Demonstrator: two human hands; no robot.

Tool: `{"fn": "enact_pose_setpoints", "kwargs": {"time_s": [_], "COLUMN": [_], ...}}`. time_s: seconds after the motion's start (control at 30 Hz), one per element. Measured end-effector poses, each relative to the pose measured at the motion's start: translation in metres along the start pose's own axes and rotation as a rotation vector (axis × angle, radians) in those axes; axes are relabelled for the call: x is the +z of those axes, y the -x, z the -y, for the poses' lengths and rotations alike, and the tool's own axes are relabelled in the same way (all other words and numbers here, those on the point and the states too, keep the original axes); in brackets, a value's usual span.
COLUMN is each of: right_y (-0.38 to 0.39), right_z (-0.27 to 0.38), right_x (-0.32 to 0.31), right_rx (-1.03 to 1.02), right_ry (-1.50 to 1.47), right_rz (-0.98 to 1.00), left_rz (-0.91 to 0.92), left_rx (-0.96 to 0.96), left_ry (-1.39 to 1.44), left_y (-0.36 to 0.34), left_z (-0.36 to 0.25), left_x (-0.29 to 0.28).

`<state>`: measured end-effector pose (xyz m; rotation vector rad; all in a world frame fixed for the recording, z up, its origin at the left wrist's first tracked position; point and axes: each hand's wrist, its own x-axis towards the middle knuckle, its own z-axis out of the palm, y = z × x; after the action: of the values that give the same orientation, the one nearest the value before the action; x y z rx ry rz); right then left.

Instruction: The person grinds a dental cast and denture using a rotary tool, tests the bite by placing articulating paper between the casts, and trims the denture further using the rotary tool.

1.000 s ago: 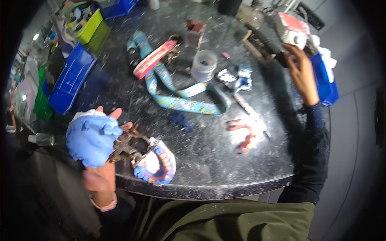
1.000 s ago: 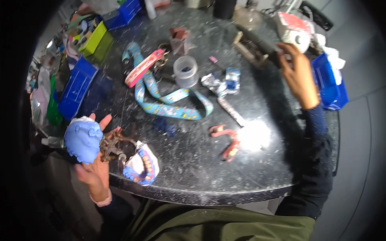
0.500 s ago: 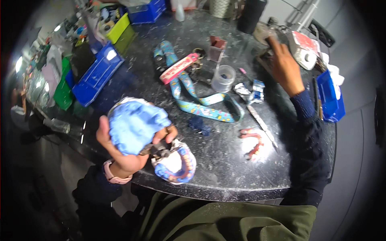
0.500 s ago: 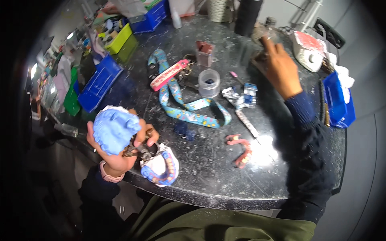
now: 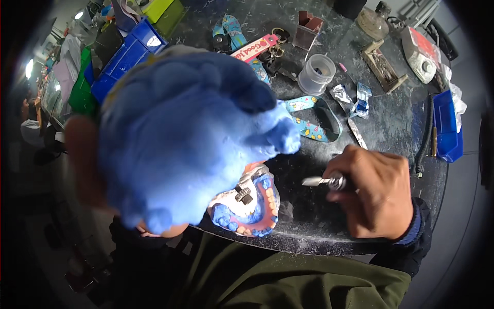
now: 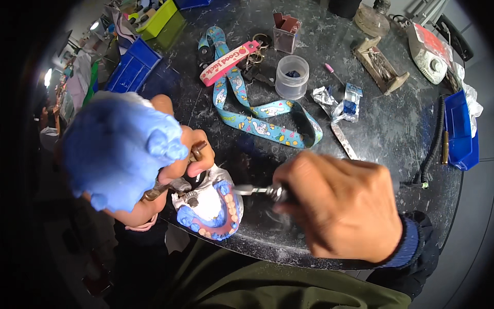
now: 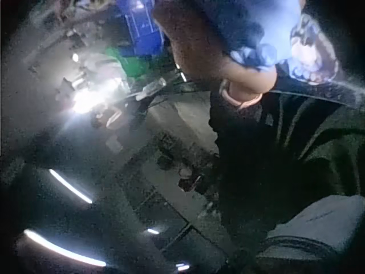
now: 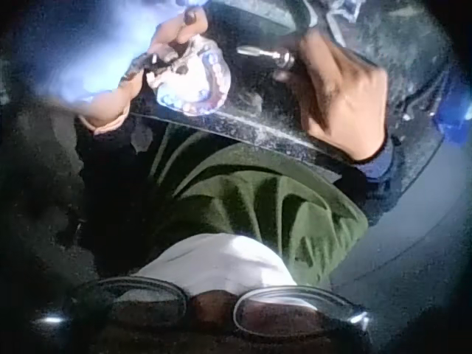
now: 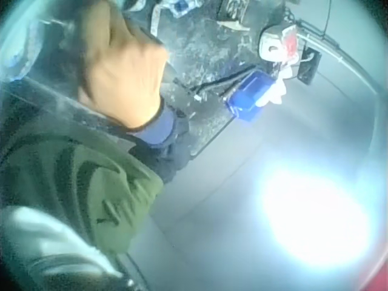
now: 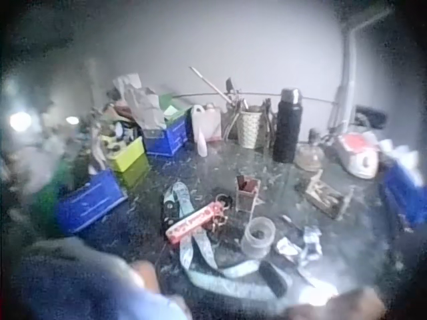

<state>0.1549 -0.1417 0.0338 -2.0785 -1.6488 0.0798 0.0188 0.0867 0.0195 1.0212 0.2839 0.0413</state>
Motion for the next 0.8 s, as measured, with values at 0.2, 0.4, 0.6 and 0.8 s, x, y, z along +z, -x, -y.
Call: {"fn": "enact_pose_setpoints", "kwargs": {"time_s": [0.2, 0.4, 0.6, 0.8], "right_y": [0.005, 0.009, 0.006, 0.005], "right_z": [0.007, 0.006, 0.012, 0.011], "right_x": [0.017, 0.024, 0.025, 0.029], "right_rx": [-0.135, -0.168, -0.235, -0.310], "right_ry": [0.240, 0.202, 0.224, 0.248], "right_rz": [-0.043, -0.070, -0.108, -0.133], "left_rz": [0.376, 0.590, 0.437, 0.551], "left_rx": [0.348, 0.287, 0.261, 0.186], "left_ry": [-0.305, -0.282, -0.089, 0.131], "left_y": [-0.012, -0.022, -0.013, -0.038], "left_z": [-0.008, -0.014, 0.011, 0.020], "left_x": [0.014, 0.007, 0.007, 0.022]}}
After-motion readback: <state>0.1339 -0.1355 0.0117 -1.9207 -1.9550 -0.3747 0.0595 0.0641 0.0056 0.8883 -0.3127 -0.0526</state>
